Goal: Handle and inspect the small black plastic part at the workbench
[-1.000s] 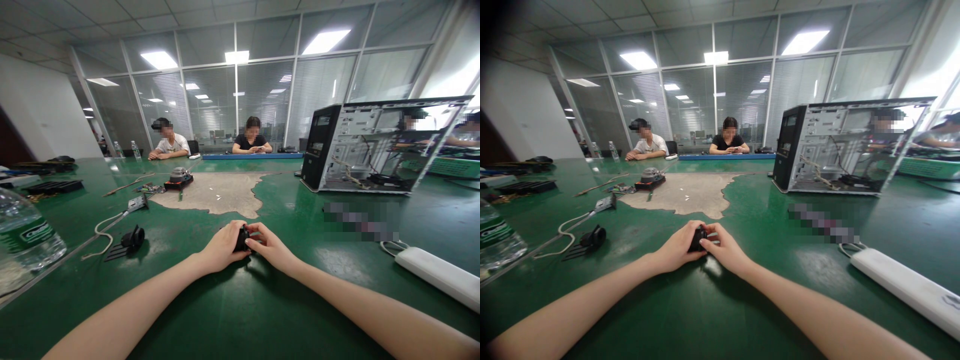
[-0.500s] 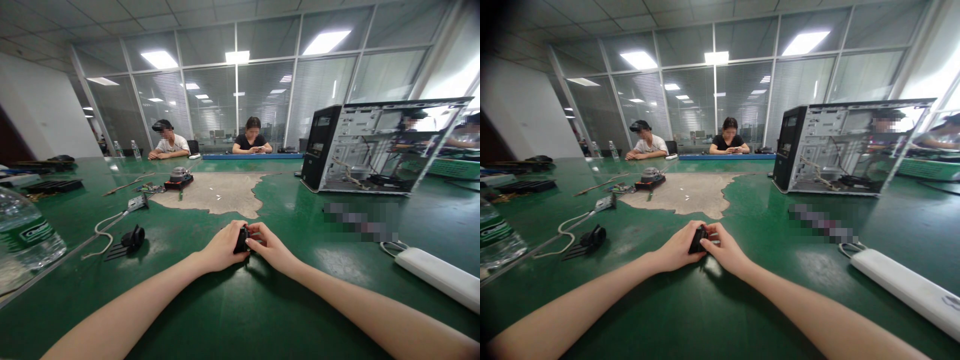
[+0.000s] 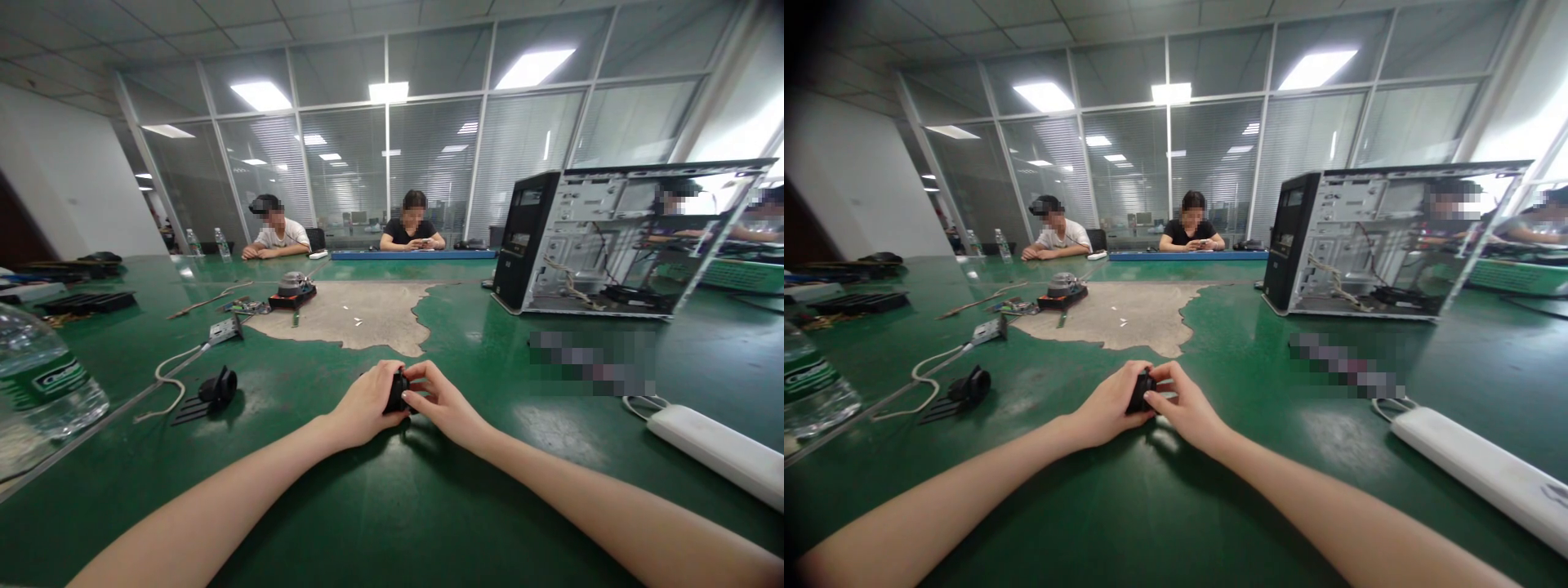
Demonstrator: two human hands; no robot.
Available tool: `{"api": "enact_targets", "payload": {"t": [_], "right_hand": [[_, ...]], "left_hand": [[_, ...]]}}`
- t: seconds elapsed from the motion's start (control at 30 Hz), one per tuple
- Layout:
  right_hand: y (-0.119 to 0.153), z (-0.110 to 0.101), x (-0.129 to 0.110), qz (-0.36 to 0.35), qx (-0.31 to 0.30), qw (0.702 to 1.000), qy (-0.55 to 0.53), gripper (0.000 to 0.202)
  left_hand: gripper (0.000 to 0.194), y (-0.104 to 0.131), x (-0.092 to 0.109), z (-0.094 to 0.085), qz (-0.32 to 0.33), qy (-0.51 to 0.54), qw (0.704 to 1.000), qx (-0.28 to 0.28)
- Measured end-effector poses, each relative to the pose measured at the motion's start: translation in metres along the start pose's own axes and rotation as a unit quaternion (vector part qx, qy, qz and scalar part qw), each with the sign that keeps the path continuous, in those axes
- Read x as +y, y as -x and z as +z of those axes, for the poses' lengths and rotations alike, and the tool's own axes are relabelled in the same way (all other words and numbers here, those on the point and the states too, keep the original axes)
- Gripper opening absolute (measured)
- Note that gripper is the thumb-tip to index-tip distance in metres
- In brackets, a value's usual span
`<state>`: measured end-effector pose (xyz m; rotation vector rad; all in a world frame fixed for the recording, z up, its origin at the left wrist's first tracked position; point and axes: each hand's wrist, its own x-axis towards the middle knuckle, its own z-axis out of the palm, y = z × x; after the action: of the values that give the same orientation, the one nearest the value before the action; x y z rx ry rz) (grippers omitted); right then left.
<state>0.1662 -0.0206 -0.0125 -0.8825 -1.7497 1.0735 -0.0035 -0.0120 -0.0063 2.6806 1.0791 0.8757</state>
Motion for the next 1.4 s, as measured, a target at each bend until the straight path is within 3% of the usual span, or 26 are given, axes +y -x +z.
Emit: {"api": "enact_targets", "payload": {"t": [0.23,1.13,1.4], "right_hand": [[0.0023,-0.0003,-0.0033,-0.013,-0.025,1.0,-0.014,0.018],[-0.0001,-0.0015,-0.001,0.01,-0.006,1.0,0.004,0.027],[0.0032,0.0004,-0.0014,-0.028,-0.009,0.999,-0.03,0.019]], "left_hand": [[0.056,0.0009,0.001,-0.0007,0.007,-0.009,1.0,-0.001],[0.053,-0.0005,0.0023,-0.0008,0.005,0.002,1.0,0.001],[0.056,0.0001,0.001,0.0002,0.003,-0.011,1.0,0.0]]}}
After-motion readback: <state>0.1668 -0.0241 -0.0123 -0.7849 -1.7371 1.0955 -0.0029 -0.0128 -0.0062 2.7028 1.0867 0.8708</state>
